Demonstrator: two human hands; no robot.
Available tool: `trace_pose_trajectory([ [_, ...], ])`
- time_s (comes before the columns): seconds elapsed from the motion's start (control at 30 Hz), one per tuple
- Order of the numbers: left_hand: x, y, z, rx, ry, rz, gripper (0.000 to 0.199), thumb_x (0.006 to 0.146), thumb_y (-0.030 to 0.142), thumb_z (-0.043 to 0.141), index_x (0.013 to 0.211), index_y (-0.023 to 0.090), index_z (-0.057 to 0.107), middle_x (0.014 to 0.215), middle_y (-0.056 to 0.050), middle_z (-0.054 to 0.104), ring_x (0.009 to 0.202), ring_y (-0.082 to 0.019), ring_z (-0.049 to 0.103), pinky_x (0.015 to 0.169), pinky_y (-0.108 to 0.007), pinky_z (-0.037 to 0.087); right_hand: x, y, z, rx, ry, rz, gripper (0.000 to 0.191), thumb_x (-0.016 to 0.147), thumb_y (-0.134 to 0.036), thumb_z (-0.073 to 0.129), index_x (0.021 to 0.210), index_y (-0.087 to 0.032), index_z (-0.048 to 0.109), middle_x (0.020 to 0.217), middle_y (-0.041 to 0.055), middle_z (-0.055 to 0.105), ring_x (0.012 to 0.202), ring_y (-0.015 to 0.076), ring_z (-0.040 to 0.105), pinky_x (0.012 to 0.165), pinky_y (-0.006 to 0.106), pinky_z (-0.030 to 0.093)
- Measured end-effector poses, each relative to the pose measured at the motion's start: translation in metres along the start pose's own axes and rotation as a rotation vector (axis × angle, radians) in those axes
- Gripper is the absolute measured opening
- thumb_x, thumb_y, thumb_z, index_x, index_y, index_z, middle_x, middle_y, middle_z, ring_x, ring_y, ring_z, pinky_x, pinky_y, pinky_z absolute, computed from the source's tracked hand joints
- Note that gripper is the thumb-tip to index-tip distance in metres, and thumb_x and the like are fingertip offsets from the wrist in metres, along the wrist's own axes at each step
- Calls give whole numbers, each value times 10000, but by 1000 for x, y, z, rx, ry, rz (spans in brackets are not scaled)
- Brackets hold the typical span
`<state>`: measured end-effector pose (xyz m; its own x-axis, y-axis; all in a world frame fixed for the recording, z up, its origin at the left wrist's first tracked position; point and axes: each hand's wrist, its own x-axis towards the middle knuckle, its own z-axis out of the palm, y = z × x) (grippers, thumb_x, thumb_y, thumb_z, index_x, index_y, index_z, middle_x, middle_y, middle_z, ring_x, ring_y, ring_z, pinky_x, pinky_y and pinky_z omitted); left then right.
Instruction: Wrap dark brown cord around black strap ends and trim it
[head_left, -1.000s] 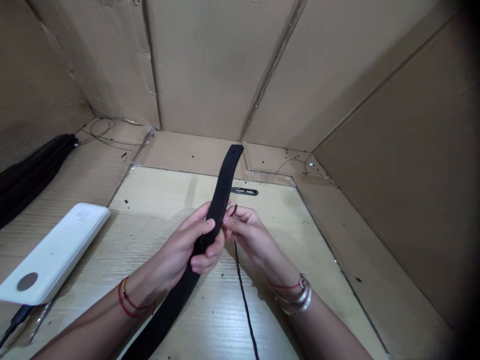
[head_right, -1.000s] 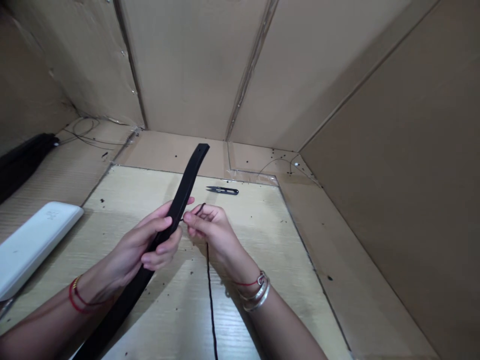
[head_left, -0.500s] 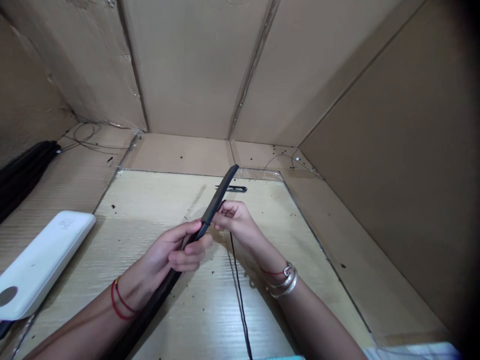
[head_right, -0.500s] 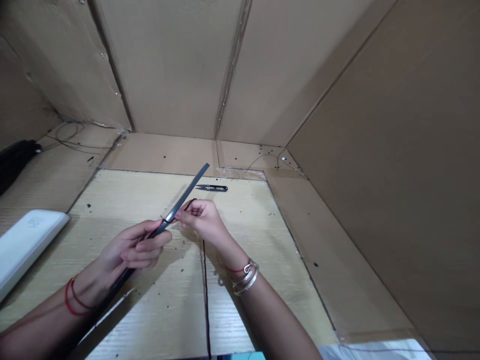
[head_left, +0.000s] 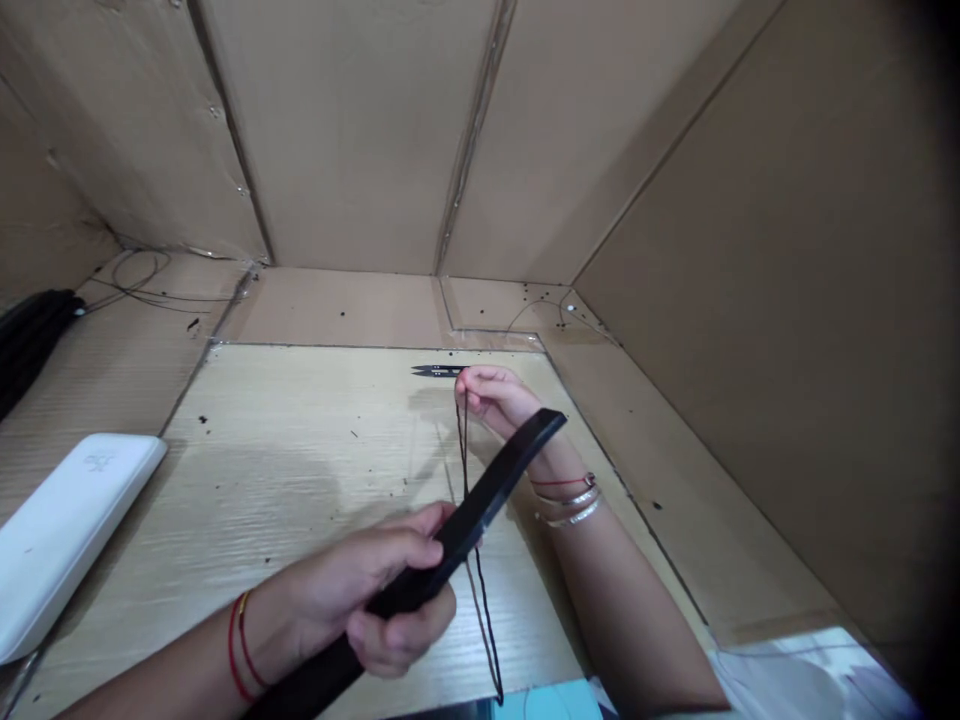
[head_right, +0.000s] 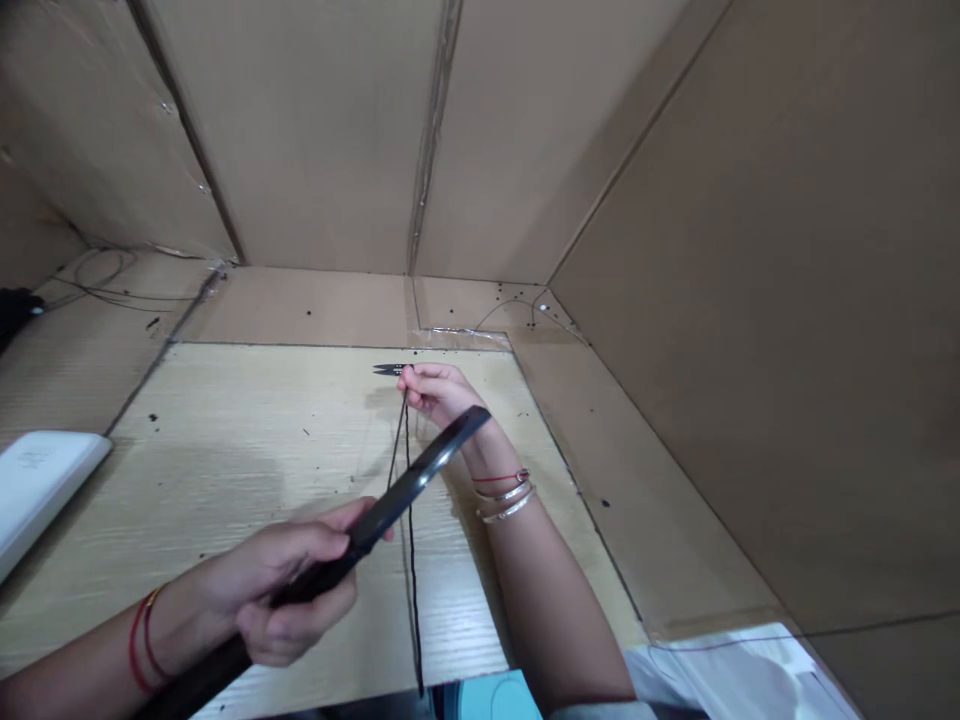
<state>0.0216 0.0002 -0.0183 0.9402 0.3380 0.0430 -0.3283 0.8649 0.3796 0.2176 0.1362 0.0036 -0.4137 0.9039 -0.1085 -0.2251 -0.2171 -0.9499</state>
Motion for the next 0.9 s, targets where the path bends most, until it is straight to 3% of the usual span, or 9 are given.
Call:
trace_pose_trajectory([
  [0.13,6,-6,-3,100,141,-41,153,966,294,390,1115,288,428,521,69,526,276,-36,200,328,-136,220,-1,-10,-16,26,29,-41,212,637,-270,844,662,-128,688,561,-23,513,507,40,415,472,155,340],
  [0.23,8,-4,-5,173,307,-42,244,946,305,426,1167,260,333,513,75,519,295,-36,192,345,-149,181,-7,-20,-19,48,62,-93,208,651,-268,842,662,-117,699,523,-20,493,487,39,399,448,154,316],
  [0.37,9,3,-2,265,432,-50,294,925,291,437,1169,231,285,525,66,526,321,-41,224,362,-171,156,-13,-28,-21,125,142,-182,164,680,-225,815,686,-114,695,513,-36,461,489,30,406,450,134,335],
  [0.53,6,11,3,276,490,44,290,922,296,454,1139,253,266,521,82,495,335,-39,251,371,-166,152,-6,-25,-30,263,279,-241,141,744,-222,762,767,-124,663,522,-77,400,450,-1,366,407,91,308],
  [0.73,9,-1,5,275,428,-64,377,908,310,453,1214,221,250,534,62,526,336,-48,280,375,-186,185,4,-16,-35,339,360,-179,197,763,-144,707,951,-150,649,506,-104,374,404,18,338,359,104,274],
  [0.9,8,8,2,415,576,80,297,936,322,420,1183,224,287,540,76,509,351,-42,278,382,-185,180,-11,-31,-46,330,413,-394,72,802,-225,633,835,-162,642,453,-115,182,379,39,194,363,129,229],
])
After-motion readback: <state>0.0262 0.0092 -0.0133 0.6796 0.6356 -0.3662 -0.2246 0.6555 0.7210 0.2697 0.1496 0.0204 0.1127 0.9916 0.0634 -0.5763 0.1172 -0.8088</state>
